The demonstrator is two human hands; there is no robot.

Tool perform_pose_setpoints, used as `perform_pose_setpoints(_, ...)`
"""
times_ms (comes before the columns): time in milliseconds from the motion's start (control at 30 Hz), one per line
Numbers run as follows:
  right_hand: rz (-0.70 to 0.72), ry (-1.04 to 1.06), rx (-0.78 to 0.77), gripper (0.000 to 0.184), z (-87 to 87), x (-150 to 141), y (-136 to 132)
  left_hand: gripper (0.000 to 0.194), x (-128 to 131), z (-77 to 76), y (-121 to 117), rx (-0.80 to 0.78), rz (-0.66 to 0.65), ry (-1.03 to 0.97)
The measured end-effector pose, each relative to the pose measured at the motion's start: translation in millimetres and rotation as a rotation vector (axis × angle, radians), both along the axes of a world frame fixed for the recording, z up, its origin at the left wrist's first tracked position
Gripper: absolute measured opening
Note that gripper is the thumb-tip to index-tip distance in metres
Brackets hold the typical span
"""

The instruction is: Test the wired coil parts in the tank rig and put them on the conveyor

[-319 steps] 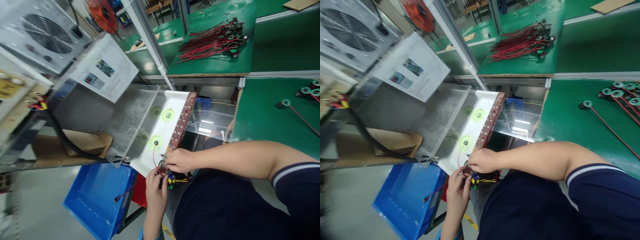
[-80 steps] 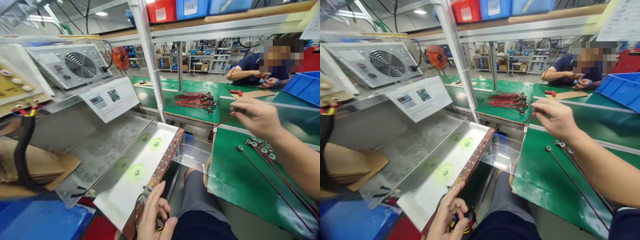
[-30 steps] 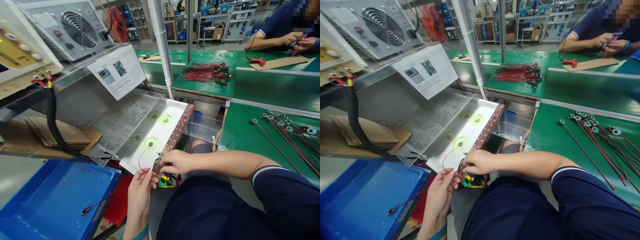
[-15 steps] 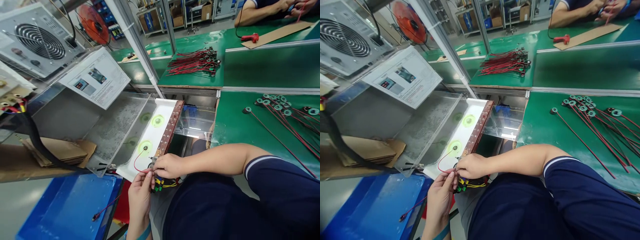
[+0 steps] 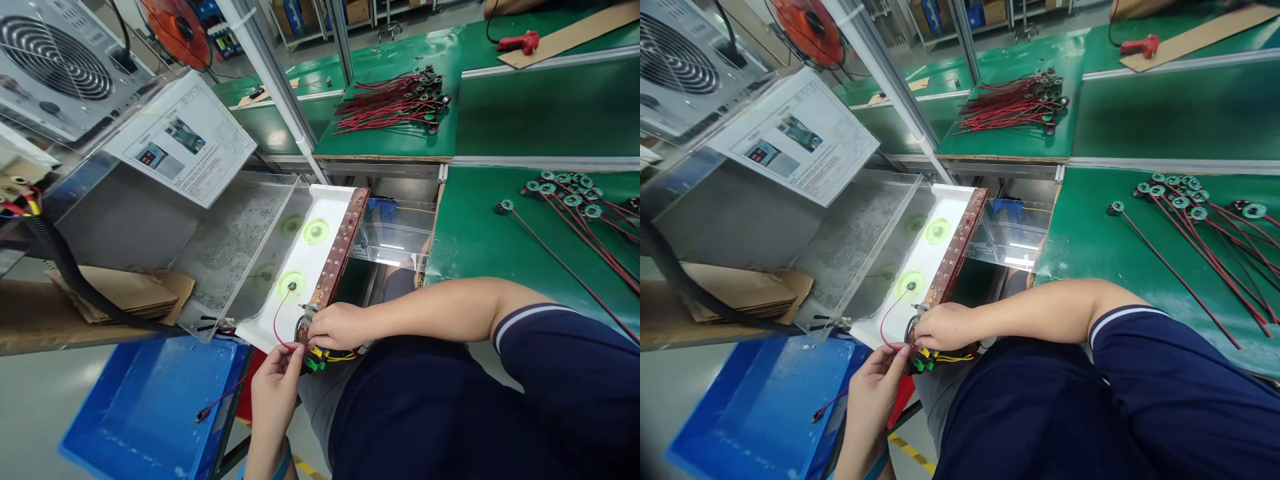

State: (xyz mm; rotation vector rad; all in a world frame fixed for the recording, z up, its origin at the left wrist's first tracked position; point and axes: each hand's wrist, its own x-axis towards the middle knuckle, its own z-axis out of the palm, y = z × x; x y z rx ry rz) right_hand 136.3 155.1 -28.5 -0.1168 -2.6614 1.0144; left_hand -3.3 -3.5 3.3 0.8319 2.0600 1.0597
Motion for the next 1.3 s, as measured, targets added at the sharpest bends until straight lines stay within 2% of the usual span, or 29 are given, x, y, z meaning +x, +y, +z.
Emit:
perform_pose_setpoints(200, -0.108, 0.045, -0.023, 0.019, -3.2, -4.3, 23.7, 0.031, -5.0, -3.2, -12.9, 0.069, -0.157, 0.232)
perform_pose_setpoints(367, -0.2, 0.071, -0.065, 0.017, -9.9, -10.5, 41.0, 0.024, -5.3, -2.2, -15.4, 0.105, -0.207, 0.362)
perform_pose_setpoints(700, -0.203, 0.085, -0.056, 0.017, -15.1, -11.0, 40.3, 0.02, 3.8, -0.5, 0.0, 0.196, -0.237, 0.442)
perform_pose_setpoints(1000, -0.204, 0.077, -0.032, 0.017, -17.4, -12.1, 42.5, 0.02, -2.6, -13.0, 2.4, 0.214, -0.296, 0.58)
perform_pose_setpoints(1300, -0.211, 0.059, -0.029, 0.019, -20.8, -13.6, 42.2, 0.01, -2.6, -15.7, 7.6, 0.271, -0.407, 0.781)
